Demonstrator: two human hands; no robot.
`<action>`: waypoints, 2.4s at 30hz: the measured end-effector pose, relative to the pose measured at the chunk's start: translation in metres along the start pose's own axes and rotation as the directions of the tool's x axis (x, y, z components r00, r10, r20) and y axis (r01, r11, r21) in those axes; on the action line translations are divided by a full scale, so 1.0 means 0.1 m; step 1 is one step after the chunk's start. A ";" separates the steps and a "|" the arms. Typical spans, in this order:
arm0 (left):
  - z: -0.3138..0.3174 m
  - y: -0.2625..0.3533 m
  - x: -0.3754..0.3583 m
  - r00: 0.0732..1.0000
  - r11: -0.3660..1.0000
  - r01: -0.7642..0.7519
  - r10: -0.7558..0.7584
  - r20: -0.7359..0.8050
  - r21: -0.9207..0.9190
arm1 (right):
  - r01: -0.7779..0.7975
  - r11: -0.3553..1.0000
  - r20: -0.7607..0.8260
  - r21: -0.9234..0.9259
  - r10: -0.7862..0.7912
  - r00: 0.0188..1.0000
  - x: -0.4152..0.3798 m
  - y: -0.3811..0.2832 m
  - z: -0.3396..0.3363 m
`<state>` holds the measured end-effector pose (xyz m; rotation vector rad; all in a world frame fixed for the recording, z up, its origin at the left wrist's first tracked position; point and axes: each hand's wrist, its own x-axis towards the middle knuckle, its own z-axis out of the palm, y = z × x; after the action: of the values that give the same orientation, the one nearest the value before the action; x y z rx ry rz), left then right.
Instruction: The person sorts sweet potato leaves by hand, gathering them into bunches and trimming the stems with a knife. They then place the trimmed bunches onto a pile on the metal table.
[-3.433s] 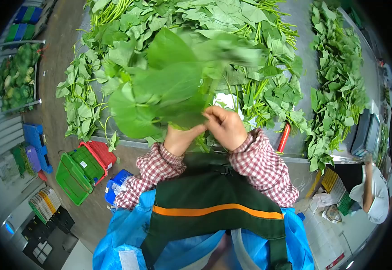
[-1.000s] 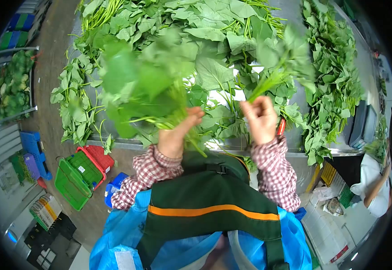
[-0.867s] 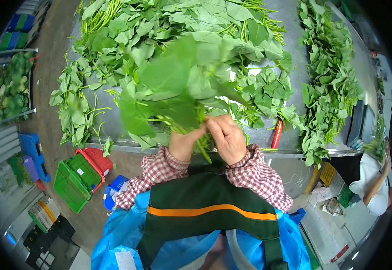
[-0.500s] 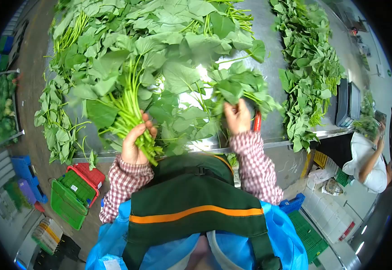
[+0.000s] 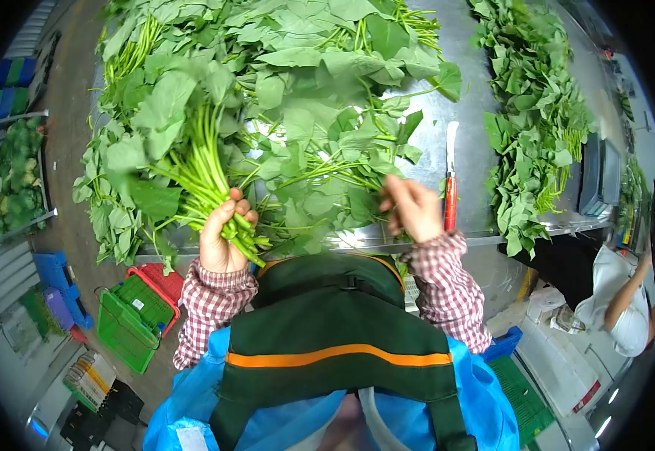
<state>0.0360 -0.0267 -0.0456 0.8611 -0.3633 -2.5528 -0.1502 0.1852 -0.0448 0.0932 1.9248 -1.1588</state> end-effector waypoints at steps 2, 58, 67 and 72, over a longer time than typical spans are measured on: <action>0.08 -0.02 0.03 0.998 0.993 -0.056 0.051 0.049 0.106 | -0.271 0.960 0.303 0.068 0.239 0.922 0.27 0.03 0.37; -0.37 -0.42 -0.06 0.967 0.910 -0.009 0.113 -0.228 0.414 | 0.706 0.698 0.162 -0.117 -0.688 0.707 -0.02 0.01 1.13; -0.50 -0.49 0.08 0.995 0.858 0.069 -0.026 -0.092 0.510 | -0.210 0.972 0.399 -0.109 0.236 0.886 0.27 0.03 1.02; -0.37 -0.24 -0.07 0.990 0.836 0.084 -0.009 -0.140 0.542 | -0.177 0.951 0.360 0.254 0.077 0.930 0.40 0.08 1.22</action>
<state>0.0570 -0.0068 -0.0797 1.2408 -1.0807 -2.4410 -0.0944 0.0851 -0.1023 0.1559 1.4161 -1.2622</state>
